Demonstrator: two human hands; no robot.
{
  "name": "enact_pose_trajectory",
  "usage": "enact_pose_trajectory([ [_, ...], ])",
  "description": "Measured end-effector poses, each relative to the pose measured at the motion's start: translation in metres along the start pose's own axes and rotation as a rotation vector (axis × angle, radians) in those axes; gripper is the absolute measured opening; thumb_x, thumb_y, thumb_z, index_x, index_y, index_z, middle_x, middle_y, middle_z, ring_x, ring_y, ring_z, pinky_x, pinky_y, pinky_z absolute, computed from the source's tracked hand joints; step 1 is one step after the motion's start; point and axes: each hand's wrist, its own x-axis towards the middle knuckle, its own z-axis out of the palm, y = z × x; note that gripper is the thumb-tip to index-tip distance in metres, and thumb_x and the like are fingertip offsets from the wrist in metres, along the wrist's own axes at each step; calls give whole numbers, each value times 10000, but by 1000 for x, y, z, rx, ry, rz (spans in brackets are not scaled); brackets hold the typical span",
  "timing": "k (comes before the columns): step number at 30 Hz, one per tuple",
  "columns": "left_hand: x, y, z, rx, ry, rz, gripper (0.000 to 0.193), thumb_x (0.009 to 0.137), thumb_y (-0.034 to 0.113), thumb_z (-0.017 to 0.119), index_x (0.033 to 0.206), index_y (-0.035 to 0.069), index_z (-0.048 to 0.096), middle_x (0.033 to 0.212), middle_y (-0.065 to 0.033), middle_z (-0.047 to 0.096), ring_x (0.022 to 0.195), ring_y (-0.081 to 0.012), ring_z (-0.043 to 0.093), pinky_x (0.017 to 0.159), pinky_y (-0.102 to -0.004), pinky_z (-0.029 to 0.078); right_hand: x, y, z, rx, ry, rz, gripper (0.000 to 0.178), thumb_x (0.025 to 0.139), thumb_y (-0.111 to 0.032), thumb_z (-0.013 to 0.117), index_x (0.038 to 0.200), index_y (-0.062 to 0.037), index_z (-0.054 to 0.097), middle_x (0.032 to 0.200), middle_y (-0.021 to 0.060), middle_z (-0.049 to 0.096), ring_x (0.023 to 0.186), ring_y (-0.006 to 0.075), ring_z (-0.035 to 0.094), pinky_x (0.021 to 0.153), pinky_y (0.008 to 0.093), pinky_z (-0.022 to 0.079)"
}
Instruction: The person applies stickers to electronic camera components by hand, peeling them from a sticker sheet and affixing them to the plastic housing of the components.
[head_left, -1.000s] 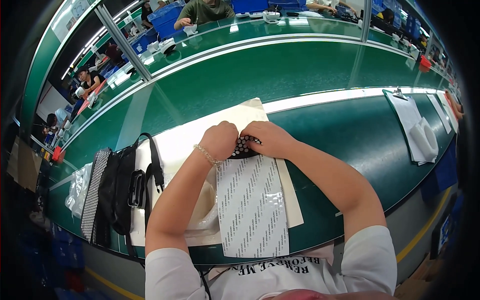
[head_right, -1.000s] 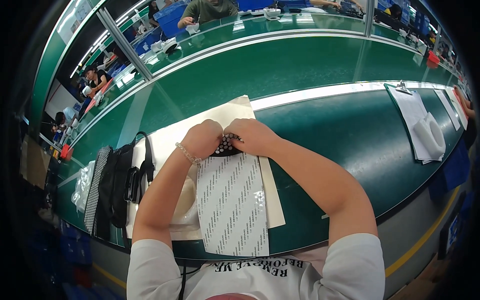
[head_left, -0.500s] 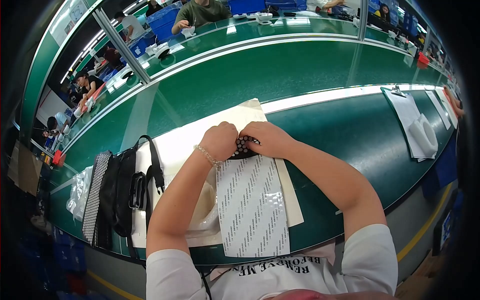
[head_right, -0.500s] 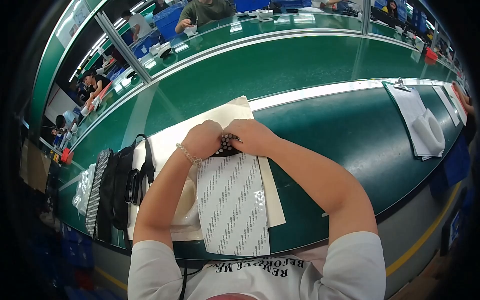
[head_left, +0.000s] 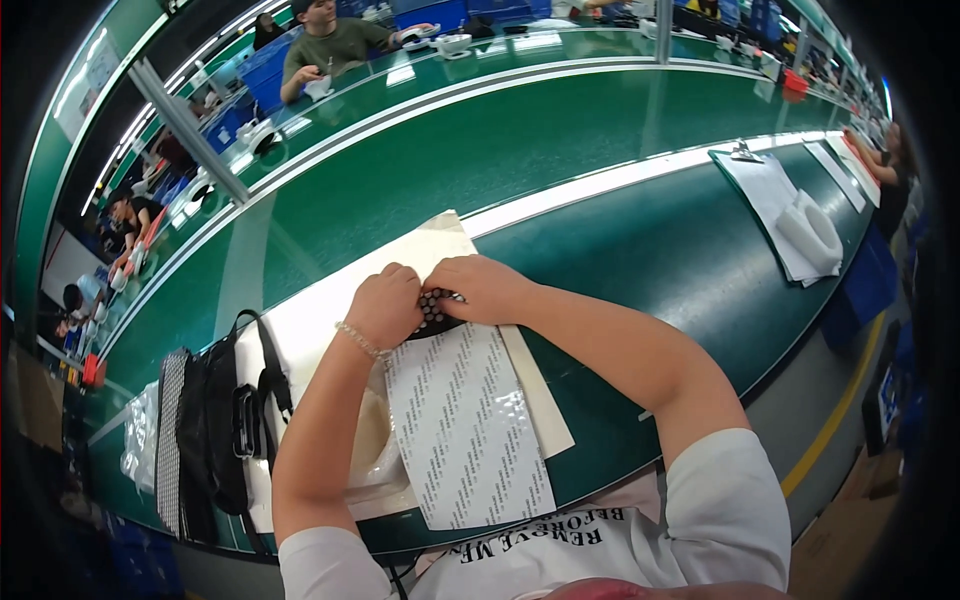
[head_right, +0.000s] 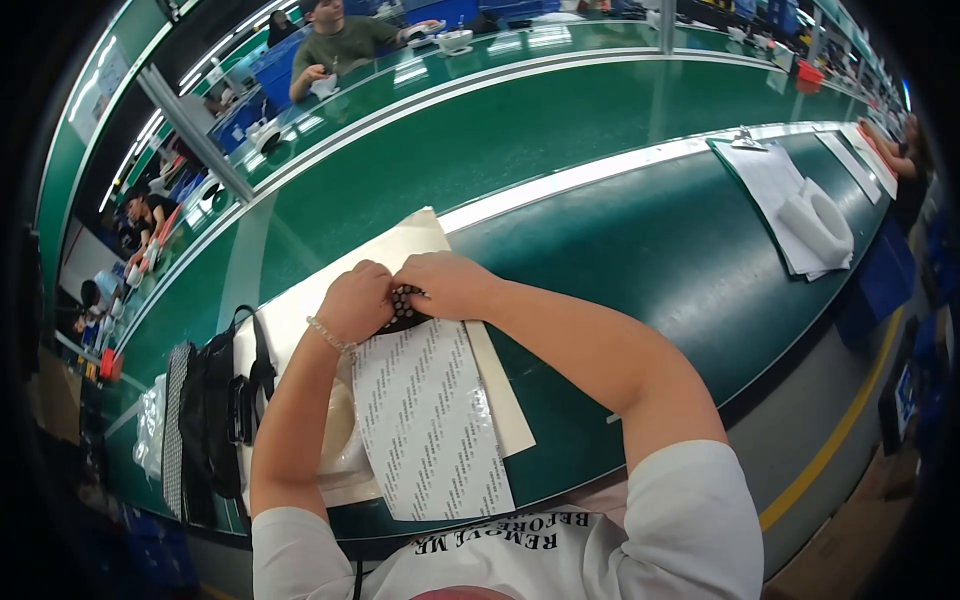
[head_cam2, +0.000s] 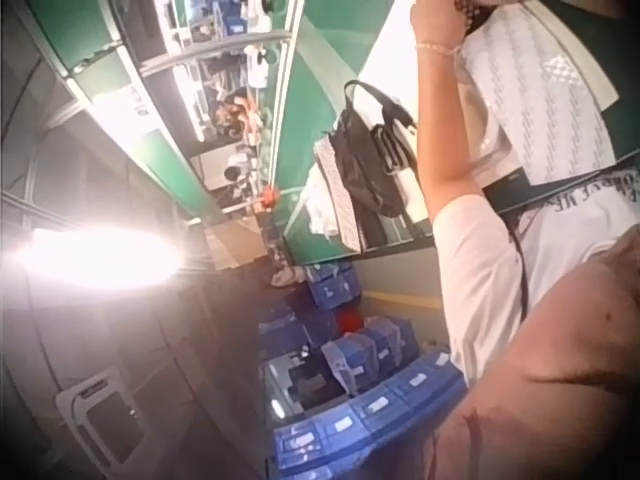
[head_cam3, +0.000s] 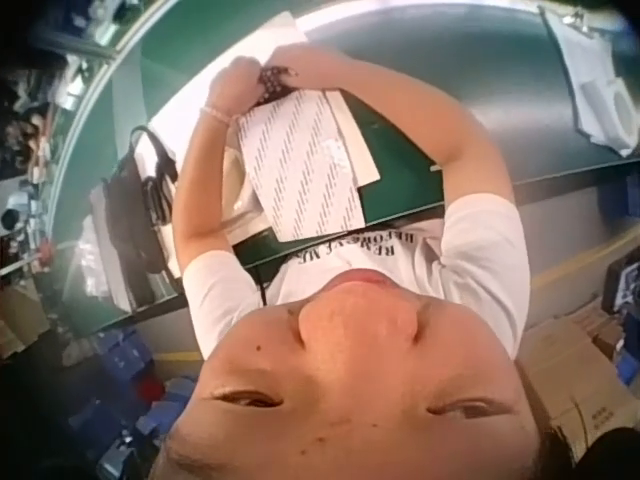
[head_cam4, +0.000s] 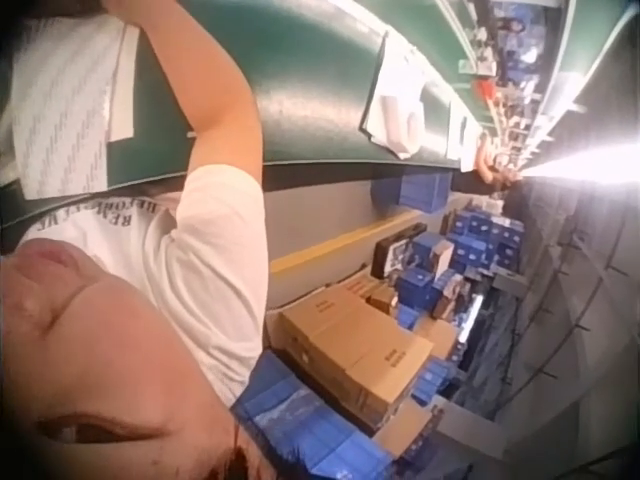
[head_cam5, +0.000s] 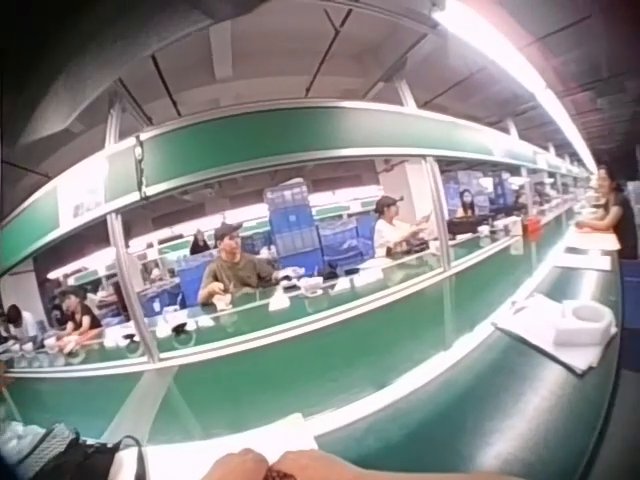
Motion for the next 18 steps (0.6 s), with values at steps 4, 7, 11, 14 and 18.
enact_pose_trajectory([
  [4,-2,0,1,27,58,43,113,666,98,537,744,30,582,828,-80,568,890,-238,533,716,-345,472,-1,1,1,-26,6,-13,199,785,-168,536,965,-98,585,938,95,567,899,278,539,798,374,431],
  [7,0,1,3,45,49,29,115,667,98,533,740,26,585,832,-76,568,892,-235,532,717,-342,474,-2,1,1,-39,35,-31,200,786,-172,534,965,-98,586,937,93,567,896,276,540,798,373,433],
  [11,-1,2,0,49,29,-1,124,669,97,528,748,20,583,848,-75,567,896,-232,531,722,-334,479,-1,1,1,-13,13,-23,199,787,-175,534,963,-98,586,936,91,568,894,273,542,796,373,434],
  [14,-4,2,-2,32,54,-1,123,682,96,521,758,17,578,858,-80,561,909,-234,531,722,-340,484,0,1,2,-10,17,-36,187,793,-171,527,953,-97,587,937,89,569,894,268,543,791,370,437],
  [18,-5,4,-6,-25,-26,-100,115,715,128,511,770,35,549,868,-70,545,903,-236,523,743,-348,465,0,1,1,-6,8,-11,169,800,-163,515,936,-92,586,937,89,571,889,269,545,783,366,439],
])
